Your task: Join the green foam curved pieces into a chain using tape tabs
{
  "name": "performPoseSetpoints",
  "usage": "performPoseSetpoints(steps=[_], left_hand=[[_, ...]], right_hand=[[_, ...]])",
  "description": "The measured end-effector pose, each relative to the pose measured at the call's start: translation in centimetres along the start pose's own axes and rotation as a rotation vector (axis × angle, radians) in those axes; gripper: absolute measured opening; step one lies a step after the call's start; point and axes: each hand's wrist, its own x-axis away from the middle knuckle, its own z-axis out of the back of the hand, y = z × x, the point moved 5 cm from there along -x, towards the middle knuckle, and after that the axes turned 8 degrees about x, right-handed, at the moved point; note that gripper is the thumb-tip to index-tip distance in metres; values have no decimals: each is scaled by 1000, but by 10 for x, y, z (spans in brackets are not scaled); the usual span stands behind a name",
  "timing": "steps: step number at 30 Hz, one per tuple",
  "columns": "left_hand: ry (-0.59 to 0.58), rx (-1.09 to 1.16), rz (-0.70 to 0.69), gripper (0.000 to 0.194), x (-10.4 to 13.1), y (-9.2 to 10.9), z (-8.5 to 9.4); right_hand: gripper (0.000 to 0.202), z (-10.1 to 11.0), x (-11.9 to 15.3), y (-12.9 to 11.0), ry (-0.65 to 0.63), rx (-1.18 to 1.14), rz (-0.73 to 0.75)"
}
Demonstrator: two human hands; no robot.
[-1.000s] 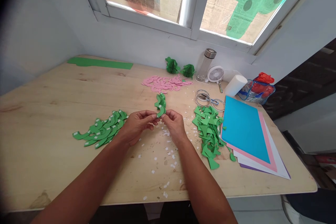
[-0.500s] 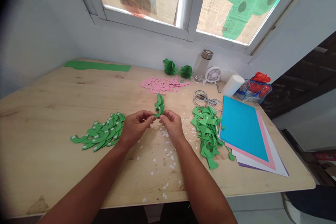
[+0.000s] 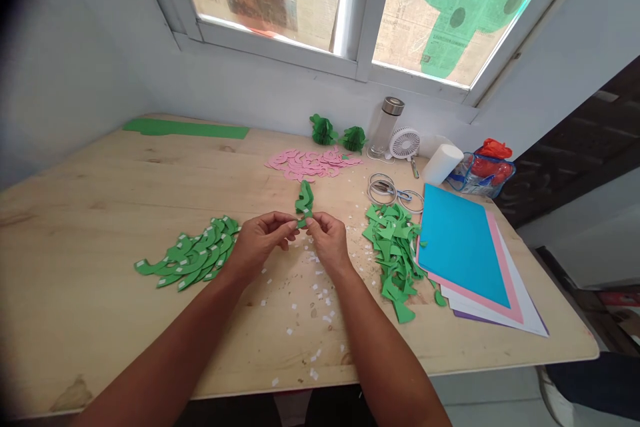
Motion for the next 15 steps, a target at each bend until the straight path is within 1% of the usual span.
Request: performPoseSetpoints(steps=[4, 10, 13, 15], left_hand=[[-16, 58, 12, 21, -1, -2, -1], [-70, 35, 20, 20, -2, -3, -1], [-42, 20, 19, 23, -3, 1, 3], [-33, 71, 28, 24, -4, 2, 6]], right_hand=[[19, -1, 1, -2, -13, 28, 0], [18, -2, 1, -5, -11, -8, 13], [18, -3, 1, -4, -39, -1, 4], [18, -6, 3, -5, -81, -3, -2]])
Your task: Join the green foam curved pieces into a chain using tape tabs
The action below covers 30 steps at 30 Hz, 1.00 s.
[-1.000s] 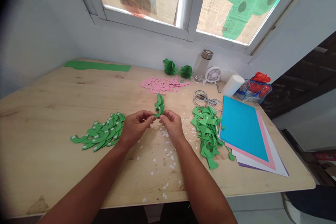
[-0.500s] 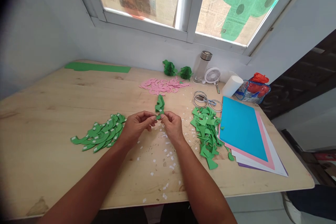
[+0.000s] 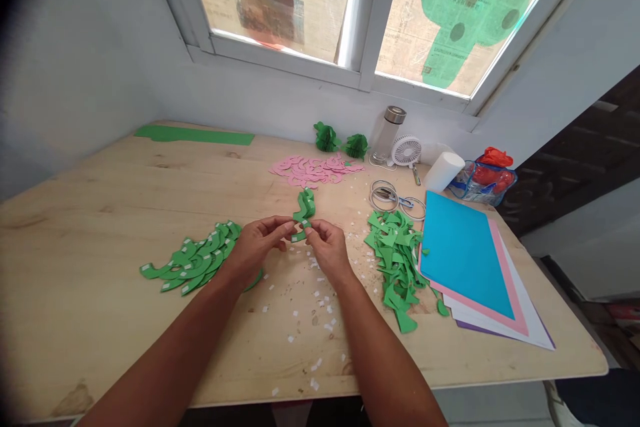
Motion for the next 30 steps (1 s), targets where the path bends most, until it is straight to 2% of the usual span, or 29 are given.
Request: performPoseSetpoints(steps=[3, 5, 8, 13, 16, 19, 21, 30], left_hand=[[-15, 107, 35, 25, -1, -1, 1], [20, 134, 30, 23, -2, -3, 3], [96, 109, -33, 19, -1, -4, 4], [190, -46, -172, 12, 3, 1, 3], [168, -29, -150, 16, 3, 1, 1], [105, 66, -75, 25, 2, 0, -2], [88, 108, -56, 25, 1, -1, -2], [183, 117, -122, 19, 0, -3, 1]], right_hand=[[17, -5, 2, -2, -65, 1, -13], [17, -7, 4, -3, -92, 12, -18], [18, -10, 4, -3, -104, 35, -4], [22, -7, 3, 0, -31, 143, 63], [25, -6, 3, 1, -37, 176, 79], [27, -9, 4, 2, -97, 177, 60], [27, -11, 4, 3, -132, 182, 43], [25, -14, 5, 6, -164, 273, 49]])
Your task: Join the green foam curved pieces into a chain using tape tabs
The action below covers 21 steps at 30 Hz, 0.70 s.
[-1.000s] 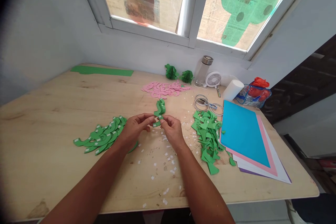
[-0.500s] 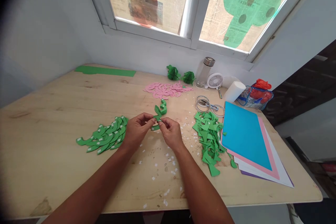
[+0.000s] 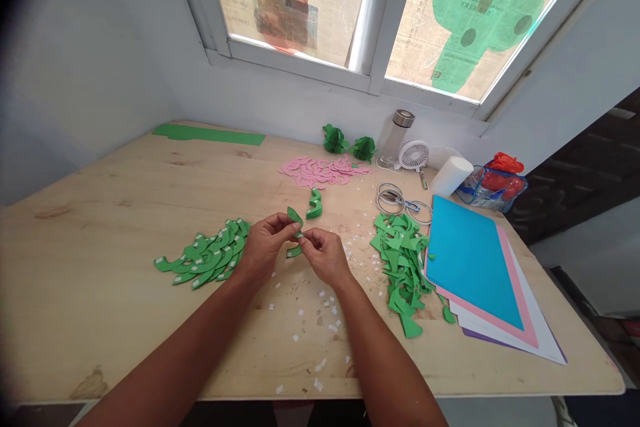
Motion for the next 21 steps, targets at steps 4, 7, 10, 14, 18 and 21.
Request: performPoseSetpoints(steps=[4, 7, 10, 14, 18, 21], left_hand=[[36, 24, -4, 19, 0, 1, 1], [41, 25, -15, 18, -1, 1, 2], [63, 19, -32, 17, -1, 1, 4], [83, -2, -67, 16, -2, 0, 6], [71, 53, -63, 18, -3, -3, 6], [28, 77, -19, 20, -3, -4, 4]], right_hand=[[26, -2, 0, 0, -23, -26, -9], [29, -3, 0, 0, -46, -77, -32], [29, -5, 0, 1, -63, -119, -64], [26, -6, 0, 1, -63, -126, -70], [25, -6, 0, 3, -49, -148, -71], [26, -7, -1, 6, -50, -190, -99]])
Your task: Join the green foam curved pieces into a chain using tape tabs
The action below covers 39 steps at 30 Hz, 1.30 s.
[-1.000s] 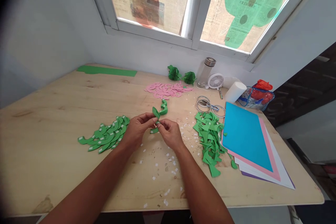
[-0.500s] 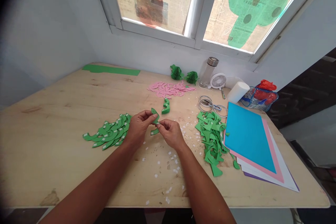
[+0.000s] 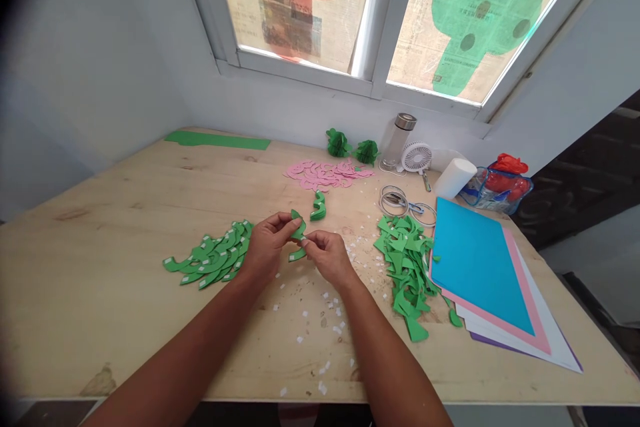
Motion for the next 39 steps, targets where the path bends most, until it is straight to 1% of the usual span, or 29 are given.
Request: performPoseSetpoints(steps=[2, 9, 13, 16, 19, 24, 26, 30, 36, 39], left_hand=[[-5, 0, 6, 22, 0, 2, 0], [6, -38, -43, 25, -1, 10, 0], [44, -51, -78, 23, 0, 10, 2], [67, -40, -79, 21, 0, 9, 3], [76, 16, -33, 21, -1, 7, 4], [48, 185, 149, 27, 0, 3, 5], [37, 227, 194, 30, 1, 3, 5], [17, 235, 226, 31, 2, 4, 4], [-25, 150, 211, 32, 0, 11, 3], [-128, 134, 253, 37, 0, 15, 2]], right_hand=[[26, 0, -1, 2, 5, -15, -17], [25, 1, 0, 2, 22, -13, -33], [24, -1, 1, 1, 12, -20, -42], [24, -2, 2, 0, 5, -36, -52], [23, -3, 2, -1, -8, -32, -43], [22, -2, 3, -1, -16, -23, -52], [22, -3, 3, -1, -15, -24, -56], [24, -2, 3, -1, 1, -25, -39], [25, 1, 2, 0, 13, -49, -42], [24, 1, 1, 2, -9, -80, -58]])
